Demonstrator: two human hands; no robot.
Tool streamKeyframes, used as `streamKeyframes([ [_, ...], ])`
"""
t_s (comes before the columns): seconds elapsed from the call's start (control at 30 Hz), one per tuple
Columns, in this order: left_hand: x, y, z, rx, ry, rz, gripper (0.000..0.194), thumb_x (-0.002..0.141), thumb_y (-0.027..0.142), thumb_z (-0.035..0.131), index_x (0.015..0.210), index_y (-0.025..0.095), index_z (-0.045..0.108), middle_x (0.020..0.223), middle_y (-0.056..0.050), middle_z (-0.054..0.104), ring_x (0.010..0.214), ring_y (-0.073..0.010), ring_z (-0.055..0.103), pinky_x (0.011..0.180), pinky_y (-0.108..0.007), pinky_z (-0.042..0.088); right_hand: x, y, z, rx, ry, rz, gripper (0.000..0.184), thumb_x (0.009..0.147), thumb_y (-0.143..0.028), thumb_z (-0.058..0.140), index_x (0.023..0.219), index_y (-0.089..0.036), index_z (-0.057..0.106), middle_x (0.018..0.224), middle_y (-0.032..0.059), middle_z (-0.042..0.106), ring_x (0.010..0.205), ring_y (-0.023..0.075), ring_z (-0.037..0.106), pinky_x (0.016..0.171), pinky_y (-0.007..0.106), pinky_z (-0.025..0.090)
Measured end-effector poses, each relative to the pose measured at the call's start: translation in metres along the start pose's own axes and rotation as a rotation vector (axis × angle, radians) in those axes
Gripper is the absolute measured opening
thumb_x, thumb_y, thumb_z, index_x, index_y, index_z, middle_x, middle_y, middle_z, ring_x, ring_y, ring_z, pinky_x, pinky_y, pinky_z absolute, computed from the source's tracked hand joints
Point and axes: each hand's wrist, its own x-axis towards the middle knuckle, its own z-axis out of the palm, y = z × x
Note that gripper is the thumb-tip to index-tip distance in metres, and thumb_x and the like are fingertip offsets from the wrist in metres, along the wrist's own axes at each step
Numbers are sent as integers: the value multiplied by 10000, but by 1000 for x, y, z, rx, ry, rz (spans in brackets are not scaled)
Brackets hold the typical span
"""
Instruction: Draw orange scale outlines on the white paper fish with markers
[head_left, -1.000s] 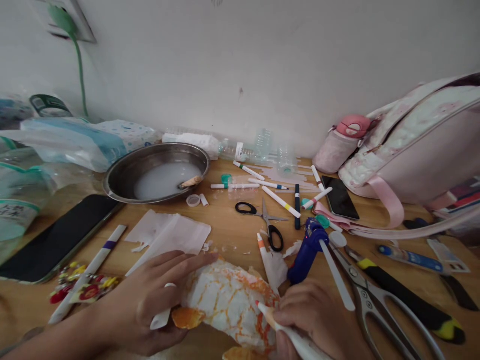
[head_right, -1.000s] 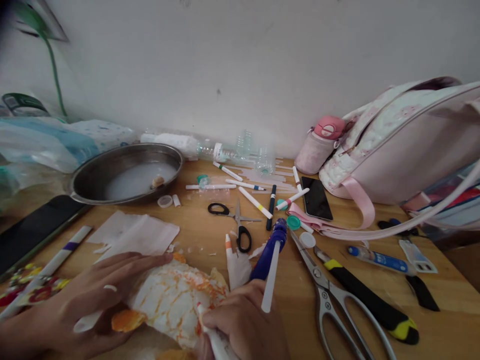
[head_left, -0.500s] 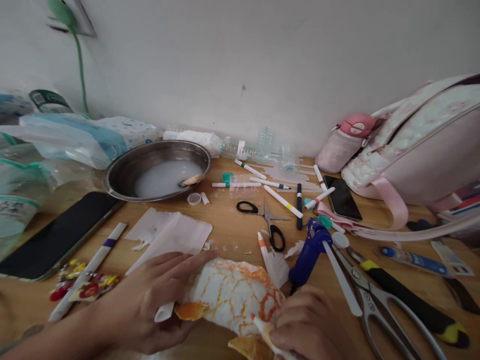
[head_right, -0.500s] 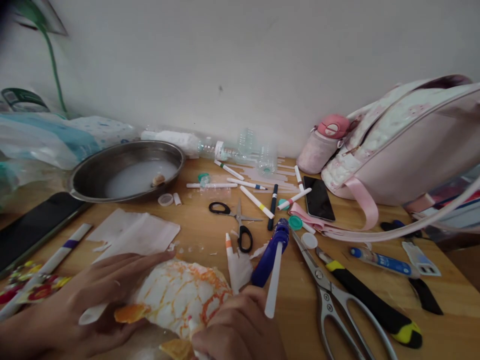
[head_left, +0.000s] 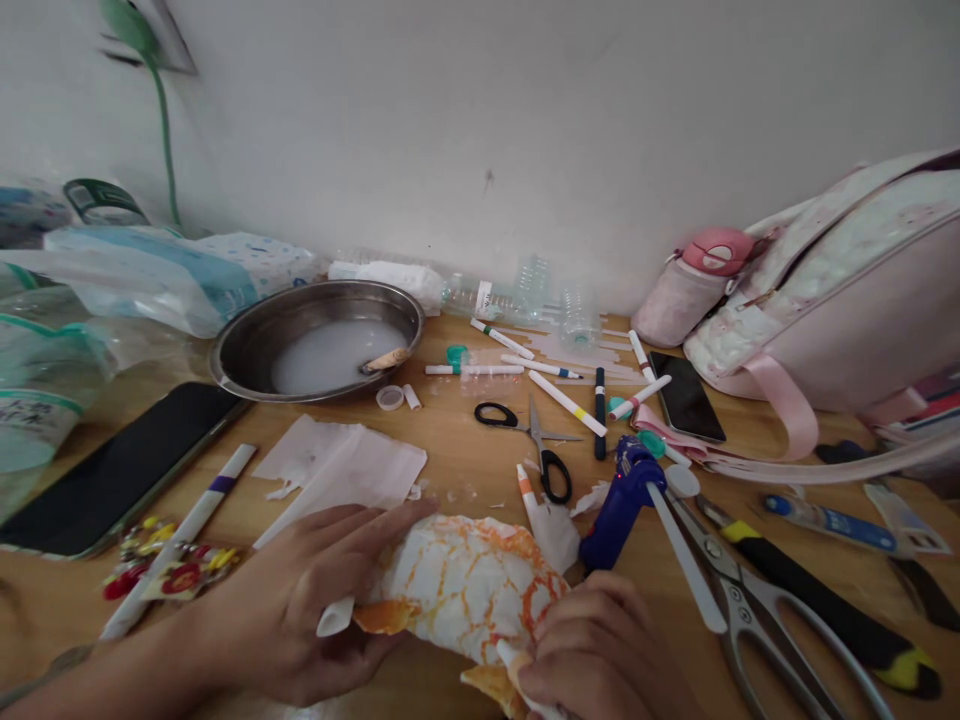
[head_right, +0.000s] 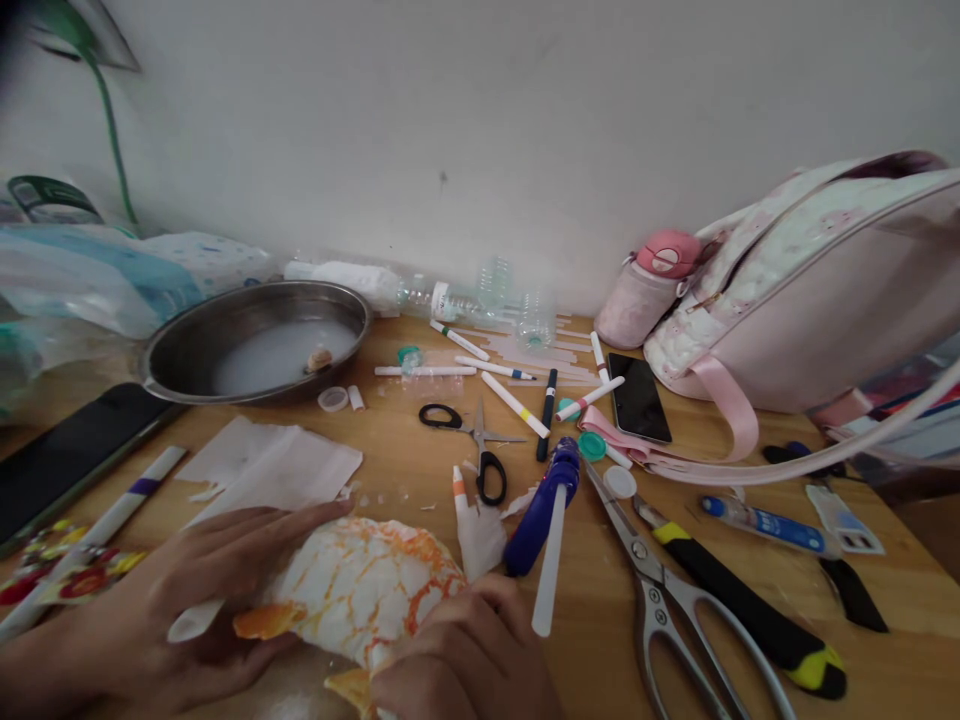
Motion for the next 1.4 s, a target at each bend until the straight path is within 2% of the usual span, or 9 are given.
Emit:
streamKeyframes([
  [0.33,-2,0,0,21,-28,-9,785,836,241,564,1551,205,242,1338,-114,698,1036,-220,744,904,-329,603,0,0,1,-10,7,2,156,819,-80,553,921,-198,554,667,-78,692,572,82,678,608,267,532],
  [0.47,-1,0,-1,13,-43,-8,808,838,239,572,1561,213,214,1313,-120,710,1012,-217,751,830,-310,613,-2,-1,1,-22,5,-23,169,827,-62,551,930,-195,553,660,-70,693,581,91,684,608,269,533],
  [0.57,-1,1,-1,12,-41,-12,810,840,252,570,1568,234,213,1338,-123,698,1017,-225,748,833,-320,612,-2,-3,2,-51,41,57,134,840,-93,537,908,-208,541,651,-69,686,577,95,677,624,282,521],
  [0.67,-1,3,-1,10,-19,-34,824,835,238,553,1578,268,199,1337,-112,701,1018,-235,749,828,-328,611,0,-7,3,-50,50,50,106,848,-113,544,890,-210,541,651,-74,686,578,87,675,645,271,511],
  [0.8,-1,1,-1,-2,-18,3,851,835,235,581,1585,245,179,1328,-129,704,994,-237,755,815,-343,626,3,-9,4,-63,130,133,88,883,-138,524,864,-214,564,646,-80,677,597,92,673,713,292,497],
  [0.87,-1,0,-1,6,-37,7,847,844,248,584,1585,240,174,1350,-131,691,1020,-238,750,837,-355,627,4,-7,4,-62,135,91,105,872,-119,523,861,-205,582,652,-82,677,610,84,678,711,280,492],
  [0.97,-2,-2,-1,22,-28,13,822,846,256,582,1575,217,204,1351,-138,690,996,-234,755,810,-342,629,6,-2,2,-69,102,8,118,850,-96,530,868,-193,593,663,-83,679,623,77,686,701,272,491],
  [1.23,-2,-2,1,49,-25,48,819,837,254,578,1567,166,217,1347,-142,689,1002,-237,754,805,-322,620,4,-1,2,-82,96,18,137,857,-93,510,879,-198,595,670,-93,687,639,74,695,701,283,488],
  [1.4,4,1,-2,58,30,109,710,810,239,583,1478,157,357,1312,-177,704,920,-236,775,727,-322,629,3,-2,0,-65,91,39,159,835,-69,524,898,-196,596,686,-85,696,657,75,703,692,268,509],
])
